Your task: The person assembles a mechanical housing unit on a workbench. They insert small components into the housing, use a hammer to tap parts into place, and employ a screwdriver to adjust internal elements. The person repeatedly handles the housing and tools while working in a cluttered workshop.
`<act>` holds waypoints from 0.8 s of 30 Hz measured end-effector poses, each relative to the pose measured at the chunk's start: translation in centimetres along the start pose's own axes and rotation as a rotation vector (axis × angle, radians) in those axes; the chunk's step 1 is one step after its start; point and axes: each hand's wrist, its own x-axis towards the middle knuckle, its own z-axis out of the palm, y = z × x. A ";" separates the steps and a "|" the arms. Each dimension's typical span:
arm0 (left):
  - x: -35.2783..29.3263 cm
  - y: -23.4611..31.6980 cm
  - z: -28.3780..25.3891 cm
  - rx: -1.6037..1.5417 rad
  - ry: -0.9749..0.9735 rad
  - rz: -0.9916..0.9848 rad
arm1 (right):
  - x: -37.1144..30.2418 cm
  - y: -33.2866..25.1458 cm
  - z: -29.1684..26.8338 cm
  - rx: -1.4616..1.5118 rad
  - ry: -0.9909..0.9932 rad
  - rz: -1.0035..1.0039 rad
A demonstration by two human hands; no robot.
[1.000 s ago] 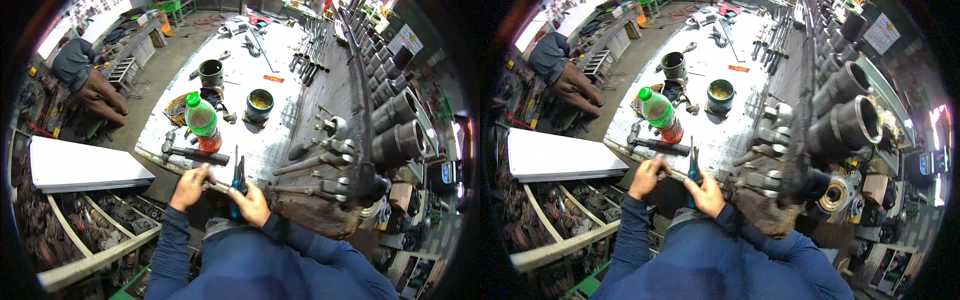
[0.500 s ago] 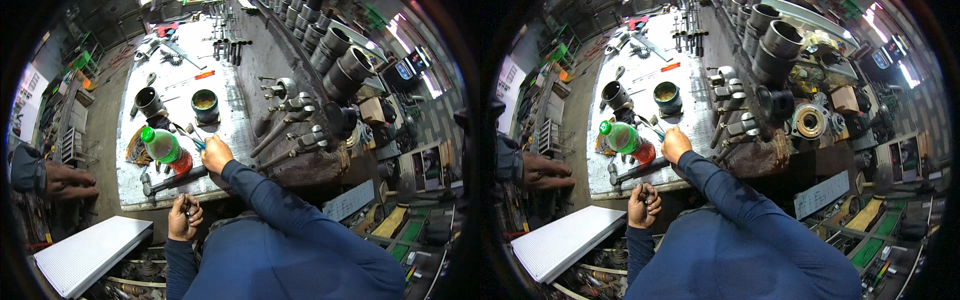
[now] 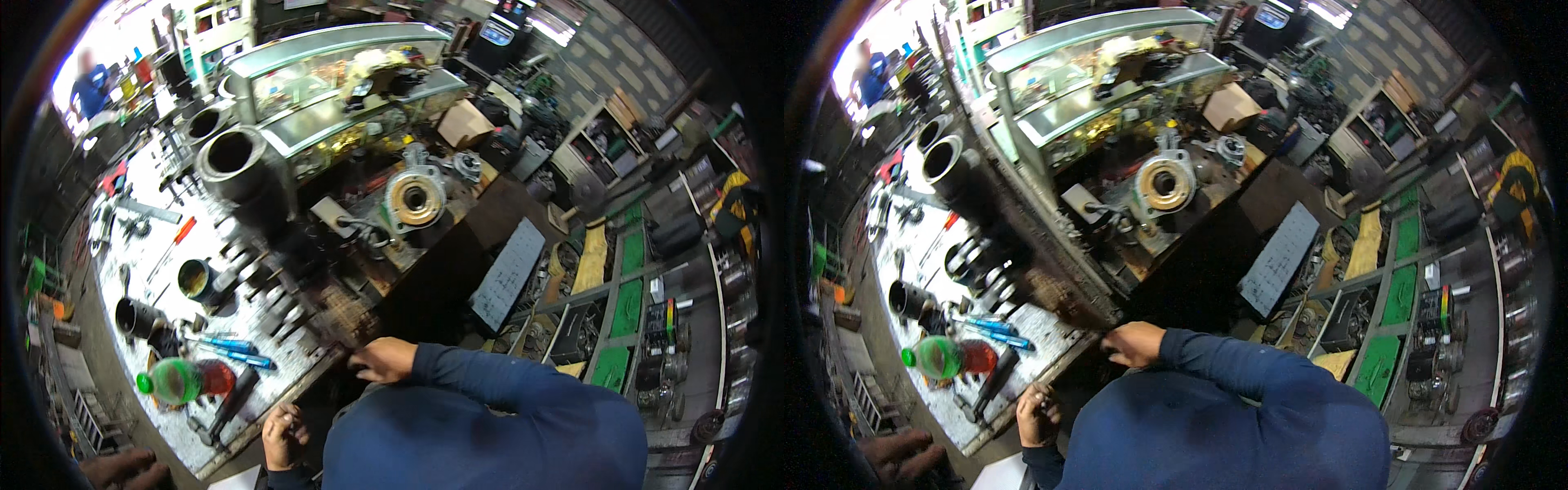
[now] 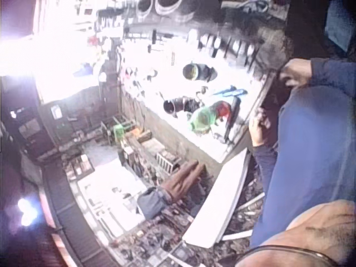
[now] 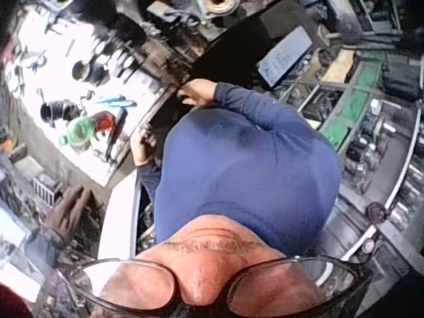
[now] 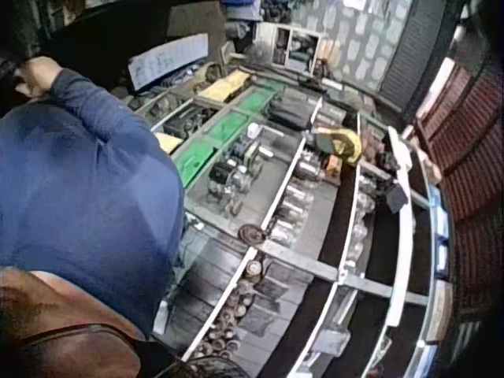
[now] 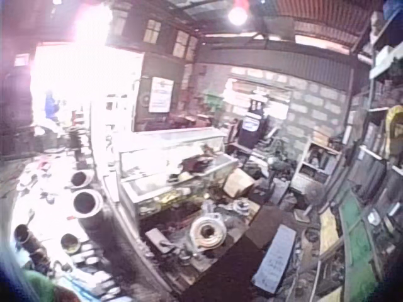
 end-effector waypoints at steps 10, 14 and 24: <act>2.5 2.0 14.5 0.499 -0.221 0.067 | -14.1 13.7 -16.1 -0.220 0.396 0.560; 6.2 0.1 22.7 0.240 -0.303 0.256 | -19.8 22.6 -24.0 -0.210 0.613 0.644; 17.6 -5.2 41.4 0.399 -0.151 0.040 | -21.5 41.5 -37.2 -0.410 0.791 0.485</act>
